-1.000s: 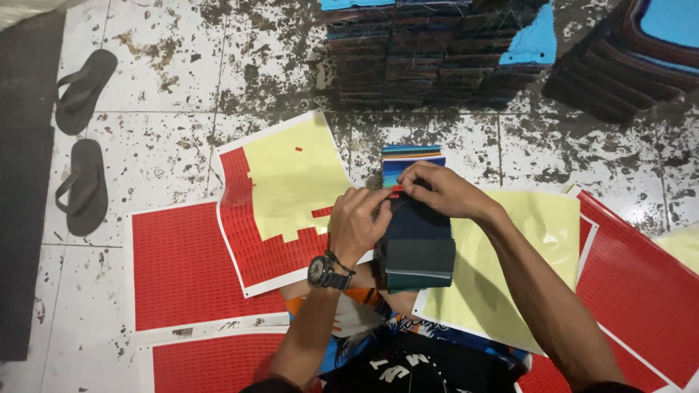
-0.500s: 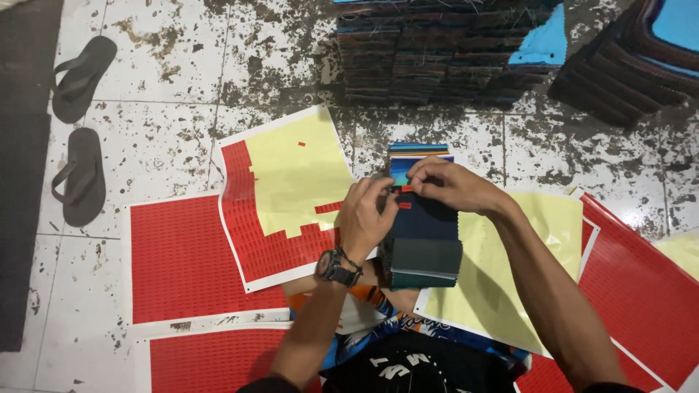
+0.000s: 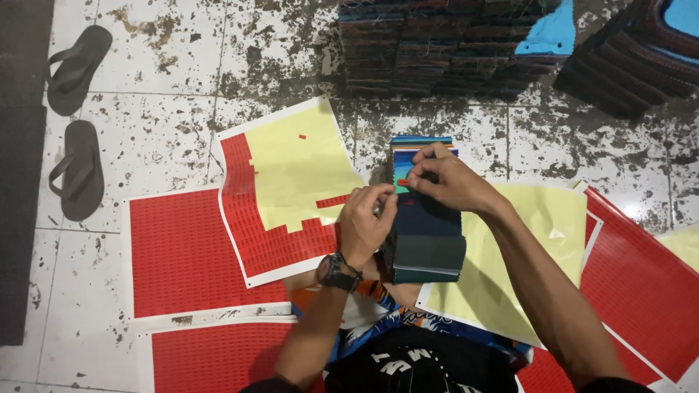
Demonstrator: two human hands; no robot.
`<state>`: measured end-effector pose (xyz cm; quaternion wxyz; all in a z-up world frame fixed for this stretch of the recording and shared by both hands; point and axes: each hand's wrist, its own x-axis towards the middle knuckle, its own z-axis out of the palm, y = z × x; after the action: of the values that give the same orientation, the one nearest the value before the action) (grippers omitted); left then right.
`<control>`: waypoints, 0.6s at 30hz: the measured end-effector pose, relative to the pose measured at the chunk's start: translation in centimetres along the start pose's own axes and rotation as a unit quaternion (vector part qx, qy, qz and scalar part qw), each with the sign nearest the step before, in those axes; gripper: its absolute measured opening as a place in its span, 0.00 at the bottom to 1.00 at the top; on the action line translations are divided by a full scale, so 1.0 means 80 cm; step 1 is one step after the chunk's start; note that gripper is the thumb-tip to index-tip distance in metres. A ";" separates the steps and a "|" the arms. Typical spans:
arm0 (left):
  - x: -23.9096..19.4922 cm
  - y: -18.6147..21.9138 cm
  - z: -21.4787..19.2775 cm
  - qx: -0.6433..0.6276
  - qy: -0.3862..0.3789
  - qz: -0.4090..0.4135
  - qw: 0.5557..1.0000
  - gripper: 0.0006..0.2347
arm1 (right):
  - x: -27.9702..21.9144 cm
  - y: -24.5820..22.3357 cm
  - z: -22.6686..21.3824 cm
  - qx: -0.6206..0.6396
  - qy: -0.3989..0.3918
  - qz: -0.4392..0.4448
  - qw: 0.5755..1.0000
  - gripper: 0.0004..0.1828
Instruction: The person sits on the floor and assembles a stack of colorful, textured sheets by hand. They peel small red adhesive pieces from a yellow backing sheet and press them onto the edges of the stacked materials to secure them together.
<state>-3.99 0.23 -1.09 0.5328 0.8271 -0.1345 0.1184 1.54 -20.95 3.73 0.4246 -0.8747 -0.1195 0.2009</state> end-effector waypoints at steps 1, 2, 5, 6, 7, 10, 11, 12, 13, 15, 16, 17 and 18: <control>0.000 0.000 0.000 0.053 0.007 0.021 0.998 0.04 | 0.002 0.006 0.002 -0.010 0.004 -0.005 1.000 0.09; 0.001 -0.001 0.000 0.105 0.014 0.043 0.993 0.04 | 0.004 0.011 0.004 -0.020 0.008 -0.011 1.000 0.09; 0.000 0.005 -0.001 0.151 0.011 0.057 0.987 0.05 | 0.006 0.019 0.007 -0.046 0.009 -0.032 0.998 0.09; -0.002 0.002 0.002 0.151 0.011 0.056 0.987 0.05 | 0.006 0.013 0.006 -0.045 0.008 -0.032 0.998 0.09; -0.003 0.000 0.004 0.171 0.021 0.064 0.983 0.05 | 0.006 0.007 0.006 -0.054 0.006 -0.021 0.998 0.09; -0.003 -0.003 0.008 0.205 0.034 0.081 0.975 0.05 | 0.007 0.006 0.009 -0.076 0.008 -0.018 0.997 0.10; -0.003 -0.002 0.009 0.220 0.037 0.090 0.971 0.06 | 0.007 0.009 0.010 -0.089 0.012 -0.024 0.996 0.11; -0.002 0.000 0.007 0.219 0.037 0.090 0.971 0.06 | 0.008 0.010 0.011 -0.089 0.013 -0.024 0.996 0.11; -0.001 0.002 0.005 0.228 0.035 0.100 0.968 0.07 | 0.009 0.011 0.012 -0.093 0.014 -0.020 0.995 0.11; 0.001 0.004 0.003 0.236 0.031 0.109 0.965 0.08 | 0.012 0.017 0.017 -0.096 0.016 -0.015 0.995 0.11; 0.003 0.004 0.003 0.242 0.017 0.113 0.964 0.10 | 0.015 0.021 0.021 -0.105 0.022 -0.011 0.994 0.11; 0.004 0.004 0.003 0.248 0.002 0.115 0.962 0.11 | 0.016 0.025 0.025 -0.114 0.028 -0.007 0.993 0.11; 0.004 0.005 0.003 0.248 0.001 0.114 0.962 0.11 | 0.017 0.027 0.032 -0.113 0.027 -0.006 0.993 0.11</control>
<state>-3.81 -0.13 -0.76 0.2941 0.9123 -0.1939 0.2088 1.69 -20.00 0.28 0.3271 -0.9215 -0.1353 0.1599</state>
